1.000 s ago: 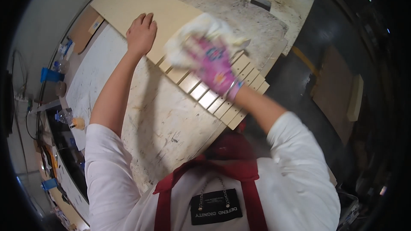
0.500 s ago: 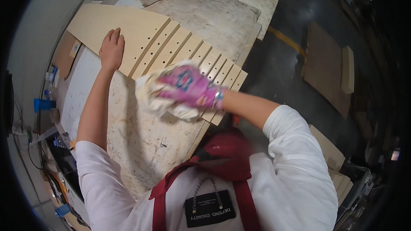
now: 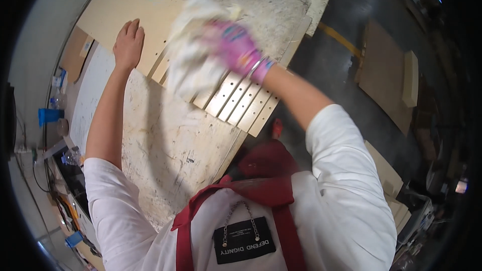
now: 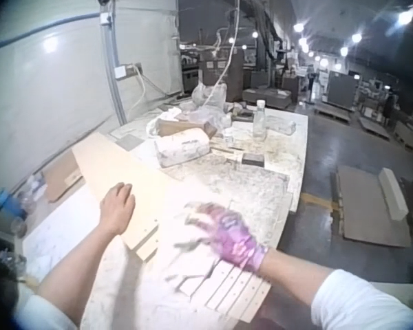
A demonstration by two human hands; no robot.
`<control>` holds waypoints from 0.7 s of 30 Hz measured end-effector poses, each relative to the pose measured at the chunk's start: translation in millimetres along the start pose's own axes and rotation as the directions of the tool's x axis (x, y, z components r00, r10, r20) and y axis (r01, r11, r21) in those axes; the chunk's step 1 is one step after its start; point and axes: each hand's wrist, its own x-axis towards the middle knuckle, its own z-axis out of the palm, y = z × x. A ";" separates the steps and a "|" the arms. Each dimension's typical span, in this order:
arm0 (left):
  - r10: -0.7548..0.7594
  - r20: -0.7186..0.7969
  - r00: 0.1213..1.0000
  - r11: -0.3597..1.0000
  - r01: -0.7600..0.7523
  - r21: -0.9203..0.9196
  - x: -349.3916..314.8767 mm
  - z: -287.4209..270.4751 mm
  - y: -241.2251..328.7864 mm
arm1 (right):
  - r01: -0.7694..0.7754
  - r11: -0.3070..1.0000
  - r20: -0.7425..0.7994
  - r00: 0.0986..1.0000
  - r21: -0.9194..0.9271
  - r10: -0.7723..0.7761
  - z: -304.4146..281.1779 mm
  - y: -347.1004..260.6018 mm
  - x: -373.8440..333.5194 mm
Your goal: The person sands a grooved wooden panel with a sanding block and wipes it with a cloth. They then use a small brush to apply a liquid from a jar into the grooves and onto the edges, sanding and wiping the surface again during the process.
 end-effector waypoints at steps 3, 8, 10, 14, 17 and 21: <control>0.006 -0.005 1.000 1.000 -0.006 0.000 -6.4 1.4 2.0 | -0.786 0.598 0.371 0.608 0.156 0.702 -39.5 93.4 -44.1; 0.013 -0.020 1.000 1.000 -0.013 -0.008 -1.4 -2.9 0.2 | 0.073 0.938 0.125 0.992 -0.339 -0.032 -56.5 -16.3 -39.8; 0.008 0.001 1.000 1.000 -0.008 -0.029 -4.4 0.8 -0.7 | -0.253 0.958 0.232 0.948 0.139 0.217 -13.4 -110.7 -50.7; -0.016 0.010 1.000 1.000 0.016 -0.008 -8.3 4.0 -2.6 | -0.051 0.950 0.577 0.804 0.309 -0.145 -33.3 -161.1 -49.7; -0.018 0.021 1.000 1.000 0.019 -0.017 -3.7 1.8 -6.4 | -0.116 0.952 0.264 0.964 0.283 0.039 -79.8 -105.1 -45.5; -0.031 0.021 0.999 1.000 0.031 -0.004 -4.3 1.7 2.8 | -0.149 0.972 0.268 0.959 0.184 0.097 -67.8 -91.3 -52.4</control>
